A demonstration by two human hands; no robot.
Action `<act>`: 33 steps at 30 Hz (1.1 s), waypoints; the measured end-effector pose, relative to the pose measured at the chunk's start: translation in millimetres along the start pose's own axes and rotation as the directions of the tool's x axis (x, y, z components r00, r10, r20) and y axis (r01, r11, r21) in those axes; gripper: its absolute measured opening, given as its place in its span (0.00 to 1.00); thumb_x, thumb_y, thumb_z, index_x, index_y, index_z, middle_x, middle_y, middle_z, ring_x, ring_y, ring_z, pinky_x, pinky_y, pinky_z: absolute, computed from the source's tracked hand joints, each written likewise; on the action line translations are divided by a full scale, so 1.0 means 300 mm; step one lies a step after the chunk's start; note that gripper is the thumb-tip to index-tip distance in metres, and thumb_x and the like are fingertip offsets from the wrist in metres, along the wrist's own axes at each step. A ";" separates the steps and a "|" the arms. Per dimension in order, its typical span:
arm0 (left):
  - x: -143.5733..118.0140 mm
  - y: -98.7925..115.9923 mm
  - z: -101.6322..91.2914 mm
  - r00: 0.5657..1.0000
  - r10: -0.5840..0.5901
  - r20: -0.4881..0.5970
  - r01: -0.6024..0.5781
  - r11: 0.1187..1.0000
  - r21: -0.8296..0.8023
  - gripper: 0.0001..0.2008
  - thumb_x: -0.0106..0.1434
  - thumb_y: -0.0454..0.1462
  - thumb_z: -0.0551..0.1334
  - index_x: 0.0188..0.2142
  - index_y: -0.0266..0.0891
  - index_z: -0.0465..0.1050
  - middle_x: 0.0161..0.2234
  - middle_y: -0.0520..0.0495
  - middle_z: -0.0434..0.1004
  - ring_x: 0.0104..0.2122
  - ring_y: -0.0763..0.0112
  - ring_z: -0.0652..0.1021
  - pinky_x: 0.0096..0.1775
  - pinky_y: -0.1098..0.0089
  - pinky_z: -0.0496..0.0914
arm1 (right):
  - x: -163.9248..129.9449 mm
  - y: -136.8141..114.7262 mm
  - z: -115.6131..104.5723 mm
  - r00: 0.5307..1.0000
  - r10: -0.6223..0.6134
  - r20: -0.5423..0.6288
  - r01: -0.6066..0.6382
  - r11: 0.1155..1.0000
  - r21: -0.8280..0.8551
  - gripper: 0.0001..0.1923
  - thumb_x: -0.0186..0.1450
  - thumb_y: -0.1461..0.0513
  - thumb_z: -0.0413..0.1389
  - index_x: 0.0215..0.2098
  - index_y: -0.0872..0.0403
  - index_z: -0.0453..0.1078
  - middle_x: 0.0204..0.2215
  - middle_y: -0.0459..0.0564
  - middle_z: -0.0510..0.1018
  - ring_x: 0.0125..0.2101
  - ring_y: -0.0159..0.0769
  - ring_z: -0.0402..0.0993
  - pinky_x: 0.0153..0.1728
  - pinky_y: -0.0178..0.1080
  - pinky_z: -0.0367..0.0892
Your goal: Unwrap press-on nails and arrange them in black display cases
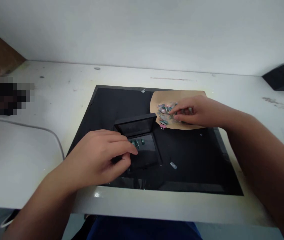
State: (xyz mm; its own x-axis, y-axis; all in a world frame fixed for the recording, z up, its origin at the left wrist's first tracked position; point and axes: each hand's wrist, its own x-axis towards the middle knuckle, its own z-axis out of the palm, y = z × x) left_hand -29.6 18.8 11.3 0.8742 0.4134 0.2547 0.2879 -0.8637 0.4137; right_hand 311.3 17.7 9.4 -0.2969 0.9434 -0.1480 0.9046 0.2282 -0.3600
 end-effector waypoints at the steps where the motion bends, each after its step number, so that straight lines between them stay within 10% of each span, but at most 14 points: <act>1: 0.001 0.000 0.001 1.000 0.004 -0.003 -0.004 1.000 0.003 0.10 0.63 0.30 0.59 0.39 0.43 0.77 0.31 0.57 0.79 0.30 0.74 0.78 0.36 0.70 0.70 | 0.006 -0.004 0.009 1.000 -0.001 0.003 0.001 1.000 -0.025 0.17 0.64 0.54 0.56 0.47 0.47 0.81 0.37 0.48 0.83 0.32 0.39 0.73 0.32 0.40 0.62; 33: 0.004 0.007 0.027 0.998 -0.060 -0.022 0.060 0.998 -0.030 0.11 0.59 0.31 0.59 0.33 0.43 0.80 0.27 0.57 0.80 0.28 0.74 0.78 0.34 0.71 0.68 | 0.028 -0.006 0.088 0.995 0.069 0.072 -0.050 0.970 -0.238 0.11 0.59 0.50 0.51 0.31 0.47 0.66 0.30 0.46 0.75 0.29 0.42 0.71 0.30 0.42 0.60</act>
State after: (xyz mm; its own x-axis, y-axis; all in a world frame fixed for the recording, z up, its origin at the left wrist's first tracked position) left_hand -24.8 15.1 5.3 0.8462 0.4712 0.2487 0.3276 -0.8283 0.4546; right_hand 299.1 18.7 -15.3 -0.2547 0.9372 -0.2382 0.9651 0.2311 -0.1229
